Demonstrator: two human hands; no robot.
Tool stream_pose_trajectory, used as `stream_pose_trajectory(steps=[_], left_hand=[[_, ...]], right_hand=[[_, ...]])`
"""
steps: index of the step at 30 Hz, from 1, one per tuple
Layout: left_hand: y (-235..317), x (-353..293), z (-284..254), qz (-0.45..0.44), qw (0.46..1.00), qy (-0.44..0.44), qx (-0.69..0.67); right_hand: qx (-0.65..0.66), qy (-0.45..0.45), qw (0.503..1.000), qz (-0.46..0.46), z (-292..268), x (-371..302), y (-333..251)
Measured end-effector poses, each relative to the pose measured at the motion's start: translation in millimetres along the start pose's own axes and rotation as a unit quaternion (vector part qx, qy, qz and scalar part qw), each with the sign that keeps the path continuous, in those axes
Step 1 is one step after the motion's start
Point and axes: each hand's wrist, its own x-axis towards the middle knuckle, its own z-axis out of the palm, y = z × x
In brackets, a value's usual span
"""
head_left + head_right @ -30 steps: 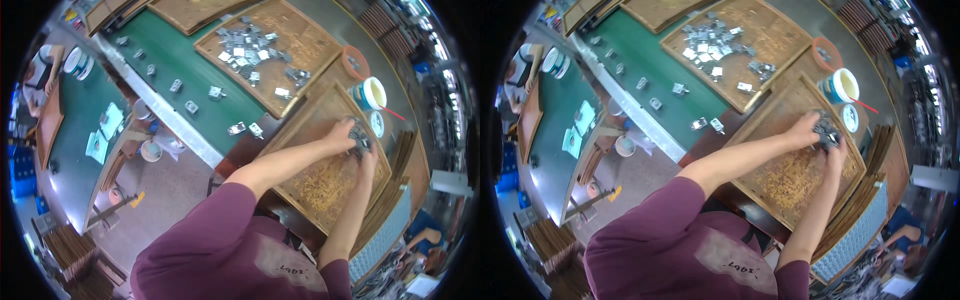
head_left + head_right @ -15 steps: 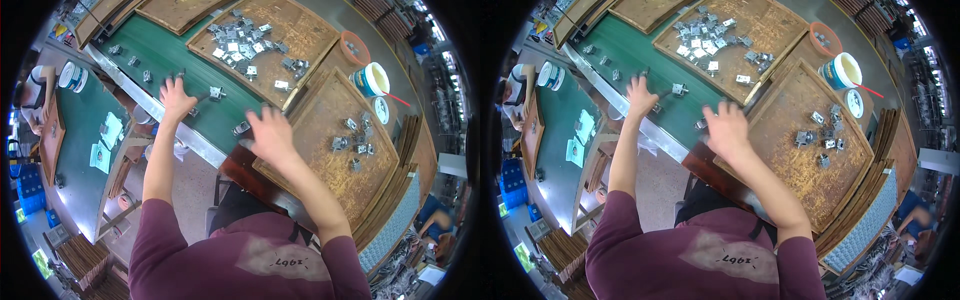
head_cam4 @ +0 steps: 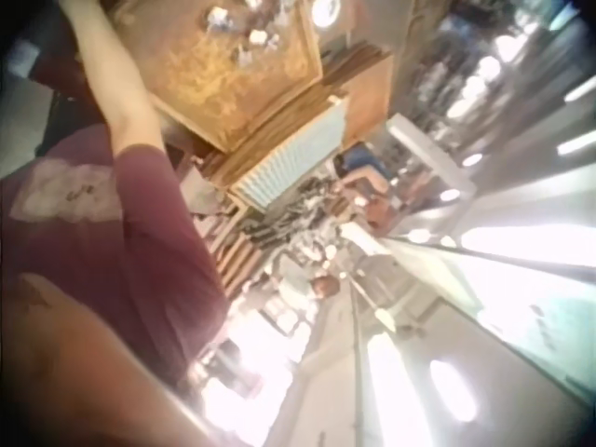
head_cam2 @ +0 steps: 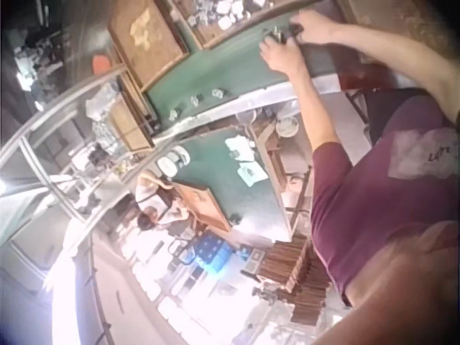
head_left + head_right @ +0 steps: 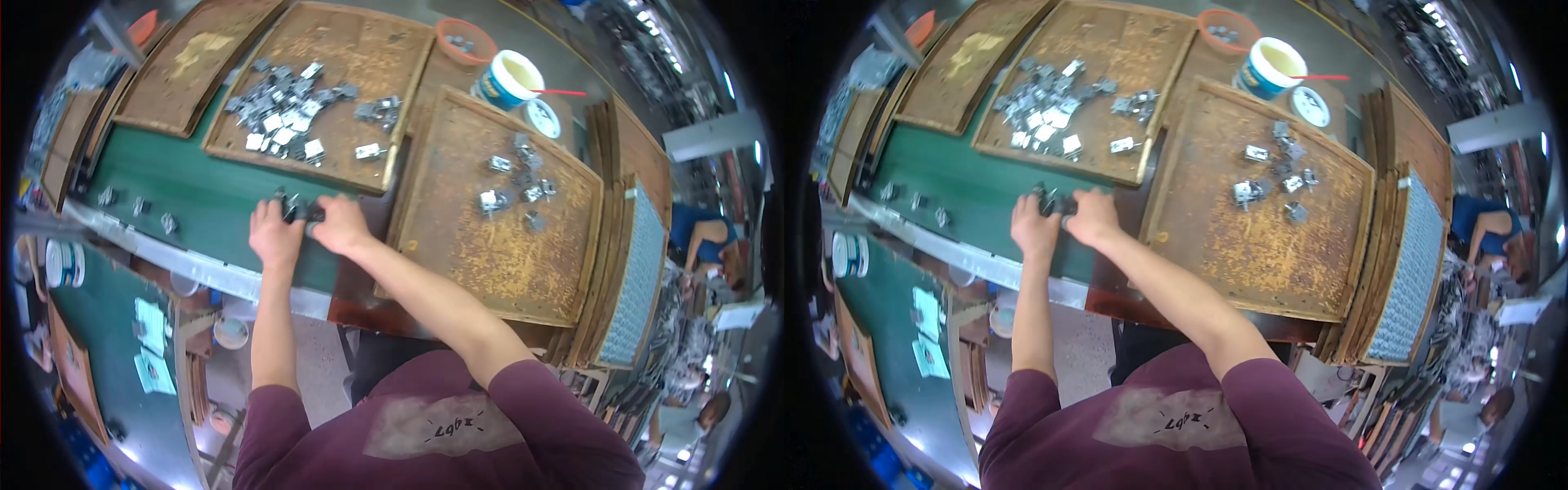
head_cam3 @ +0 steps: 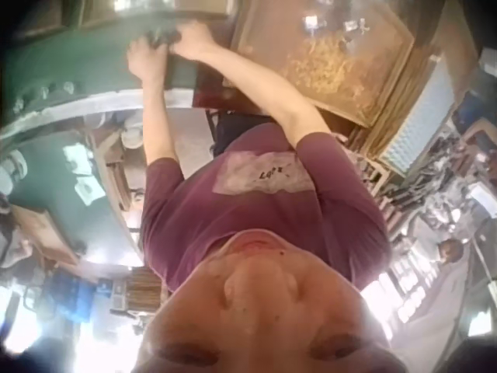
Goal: The person is sorting metallic electronic components from a bulk tray into a partitioned storage tray.
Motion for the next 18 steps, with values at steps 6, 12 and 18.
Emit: stream_pose_trajectory(steps=[6, 12, 18], left_hand=[[43, 1, -7, -0.202, 0.884, -0.006, -0.422], [201, 9, -25, -0.130, 0.837, -0.081, -0.525], [281, 21, 53, 0.196, 0.926, -0.021, -0.322]], right_hand=[[0.351, -0.045, 0.931, 0.089, -38, -35, -15], [0.447, 0.085, 0.888, 0.065, -166, -95, 41], [0.510, 0.283, 0.803, 0.122, -268, -107, 115]])
